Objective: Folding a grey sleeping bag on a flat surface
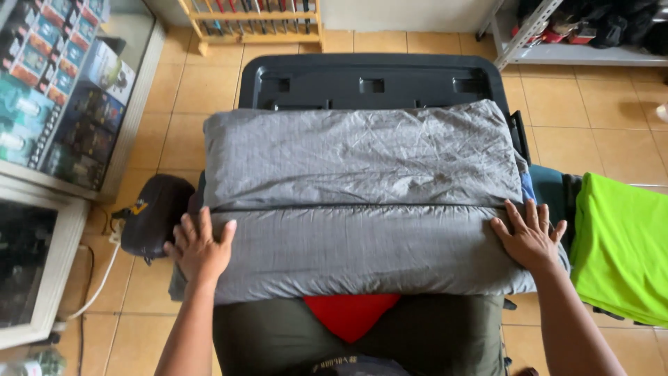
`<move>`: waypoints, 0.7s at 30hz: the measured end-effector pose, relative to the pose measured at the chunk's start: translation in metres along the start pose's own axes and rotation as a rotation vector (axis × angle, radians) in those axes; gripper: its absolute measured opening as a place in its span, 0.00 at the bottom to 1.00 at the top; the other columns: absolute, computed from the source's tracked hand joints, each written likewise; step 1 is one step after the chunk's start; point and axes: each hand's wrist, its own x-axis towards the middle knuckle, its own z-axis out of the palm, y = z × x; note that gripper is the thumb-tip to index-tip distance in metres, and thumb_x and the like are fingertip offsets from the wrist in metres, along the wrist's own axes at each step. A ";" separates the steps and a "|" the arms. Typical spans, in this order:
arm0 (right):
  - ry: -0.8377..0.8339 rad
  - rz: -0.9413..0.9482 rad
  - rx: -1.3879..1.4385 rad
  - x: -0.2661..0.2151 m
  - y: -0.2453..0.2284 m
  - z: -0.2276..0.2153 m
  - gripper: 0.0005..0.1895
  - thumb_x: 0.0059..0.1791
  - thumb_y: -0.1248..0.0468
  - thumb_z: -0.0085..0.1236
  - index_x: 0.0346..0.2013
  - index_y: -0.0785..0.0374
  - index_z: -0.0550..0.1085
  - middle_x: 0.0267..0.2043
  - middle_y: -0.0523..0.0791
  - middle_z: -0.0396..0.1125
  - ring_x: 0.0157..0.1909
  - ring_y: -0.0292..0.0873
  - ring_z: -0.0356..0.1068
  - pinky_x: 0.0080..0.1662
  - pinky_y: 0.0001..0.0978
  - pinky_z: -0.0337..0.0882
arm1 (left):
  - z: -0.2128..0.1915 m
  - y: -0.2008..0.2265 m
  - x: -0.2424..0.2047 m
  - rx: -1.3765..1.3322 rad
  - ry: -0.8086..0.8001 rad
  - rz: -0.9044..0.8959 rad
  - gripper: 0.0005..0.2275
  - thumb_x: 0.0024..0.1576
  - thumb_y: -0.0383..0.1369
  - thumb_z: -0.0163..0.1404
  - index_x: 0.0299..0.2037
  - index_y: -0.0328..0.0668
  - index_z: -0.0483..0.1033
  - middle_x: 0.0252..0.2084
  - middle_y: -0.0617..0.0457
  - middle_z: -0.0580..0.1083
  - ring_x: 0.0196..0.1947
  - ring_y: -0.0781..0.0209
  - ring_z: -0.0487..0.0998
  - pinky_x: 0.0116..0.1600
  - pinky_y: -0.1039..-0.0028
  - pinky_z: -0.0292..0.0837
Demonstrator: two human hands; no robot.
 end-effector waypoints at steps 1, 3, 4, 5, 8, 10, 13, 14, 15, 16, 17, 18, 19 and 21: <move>0.016 0.000 -0.004 0.003 -0.001 0.000 0.43 0.49 0.27 0.24 0.76 0.35 0.46 0.83 0.42 0.28 0.83 0.51 0.19 0.72 0.64 0.17 | -0.002 -0.004 0.007 -0.041 -0.087 -0.130 0.40 0.57 0.68 0.24 0.77 0.58 0.48 0.78 0.35 0.44 0.78 0.37 0.39 0.72 0.36 0.22; 0.034 0.006 -0.003 0.004 -0.024 -0.007 0.44 0.49 0.27 0.24 0.76 0.39 0.47 0.82 0.43 0.30 0.83 0.56 0.19 0.70 0.70 0.15 | 0.001 0.004 0.020 -0.081 -0.172 -0.253 0.42 0.57 0.69 0.20 0.78 0.54 0.43 0.78 0.31 0.41 0.77 0.32 0.38 0.71 0.35 0.18; 0.059 -0.032 0.007 0.000 -0.047 -0.015 0.45 0.50 0.28 0.29 0.77 0.42 0.46 0.82 0.50 0.30 0.82 0.58 0.21 0.70 0.71 0.17 | 0.006 0.015 0.027 -0.122 -0.030 -0.170 0.41 0.59 0.65 0.25 0.76 0.45 0.46 0.77 0.27 0.43 0.77 0.29 0.37 0.71 0.34 0.20; 0.084 -0.069 0.013 -0.003 -0.069 -0.024 0.45 0.50 0.30 0.33 0.77 0.46 0.45 0.81 0.57 0.30 0.81 0.61 0.23 0.69 0.73 0.19 | 0.012 0.028 0.033 -0.166 0.109 -0.087 0.40 0.61 0.62 0.29 0.75 0.37 0.49 0.76 0.22 0.44 0.77 0.26 0.37 0.71 0.34 0.22; 0.640 -0.500 0.126 0.023 -0.146 0.029 0.46 0.42 0.37 0.62 0.73 0.42 0.63 0.77 0.56 0.52 0.76 0.67 0.49 0.68 0.75 0.48 | 0.037 0.132 0.033 -0.172 0.360 0.309 0.34 0.59 0.51 0.51 0.71 0.39 0.64 0.66 0.19 0.63 0.67 0.21 0.63 0.65 0.28 0.46; 0.596 -0.583 0.115 0.024 -0.204 0.050 0.45 0.42 0.37 0.62 0.73 0.41 0.63 0.77 0.54 0.51 0.77 0.63 0.48 0.70 0.68 0.48 | 0.058 0.189 0.029 -0.200 0.440 0.498 0.34 0.55 0.50 0.56 0.69 0.40 0.67 0.66 0.24 0.64 0.67 0.26 0.65 0.63 0.31 0.55; 0.406 -0.685 0.062 0.044 -0.255 0.082 0.43 0.46 0.34 0.53 0.75 0.37 0.57 0.79 0.51 0.46 0.80 0.58 0.41 0.73 0.61 0.45 | 0.092 0.240 0.034 -0.163 0.214 0.724 0.32 0.58 0.48 0.51 0.72 0.48 0.58 0.73 0.34 0.56 0.73 0.36 0.54 0.68 0.36 0.49; 0.261 -0.699 0.024 0.053 -0.264 0.094 0.42 0.50 0.31 0.45 0.76 0.34 0.52 0.81 0.51 0.41 0.81 0.57 0.36 0.74 0.61 0.41 | 0.104 0.251 0.036 -0.091 -0.090 0.753 0.32 0.65 0.47 0.41 0.78 0.55 0.45 0.79 0.38 0.46 0.79 0.40 0.42 0.75 0.37 0.34; 0.251 -0.690 0.021 0.062 -0.252 0.090 0.42 0.50 0.31 0.45 0.76 0.34 0.52 0.81 0.51 0.41 0.81 0.57 0.36 0.74 0.61 0.41 | 0.096 0.245 0.042 -0.094 -0.103 0.756 0.32 0.65 0.47 0.41 0.78 0.55 0.45 0.79 0.38 0.46 0.79 0.40 0.42 0.75 0.37 0.34; 0.236 -0.652 -0.038 0.072 -0.241 0.086 0.44 0.48 0.27 0.44 0.76 0.33 0.53 0.81 0.49 0.41 0.81 0.55 0.36 0.74 0.60 0.39 | 0.087 0.239 0.050 -0.040 -0.106 0.763 0.33 0.63 0.54 0.40 0.77 0.55 0.50 0.78 0.40 0.50 0.79 0.42 0.45 0.75 0.37 0.36; 0.225 -0.614 -0.097 0.083 -0.230 0.081 0.46 0.45 0.23 0.43 0.75 0.31 0.54 0.81 0.47 0.42 0.81 0.53 0.36 0.75 0.59 0.38 | 0.078 0.234 0.059 0.015 -0.104 0.771 0.35 0.61 0.60 0.40 0.75 0.55 0.55 0.78 0.41 0.53 0.78 0.43 0.48 0.75 0.38 0.37; 0.218 -0.606 -0.098 0.095 -0.206 0.075 0.46 0.45 0.23 0.43 0.75 0.31 0.54 0.81 0.47 0.42 0.81 0.53 0.36 0.75 0.59 0.38 | 0.075 0.221 0.069 0.013 -0.114 0.776 0.35 0.61 0.60 0.40 0.75 0.55 0.55 0.78 0.41 0.53 0.78 0.43 0.48 0.75 0.38 0.37; 0.286 -0.560 -0.115 0.109 -0.185 0.069 0.44 0.47 0.24 0.42 0.75 0.31 0.56 0.80 0.47 0.45 0.81 0.53 0.40 0.74 0.59 0.43 | 0.071 0.208 0.081 0.029 -0.036 0.768 0.34 0.60 0.62 0.40 0.74 0.57 0.59 0.76 0.41 0.57 0.77 0.43 0.52 0.74 0.39 0.41; 0.343 -0.511 -0.133 0.130 -0.142 0.057 0.41 0.48 0.25 0.41 0.74 0.31 0.58 0.80 0.47 0.48 0.80 0.54 0.44 0.73 0.58 0.48 | 0.066 0.179 0.103 0.045 0.031 0.759 0.34 0.58 0.63 0.41 0.72 0.59 0.64 0.75 0.41 0.60 0.76 0.42 0.55 0.74 0.40 0.45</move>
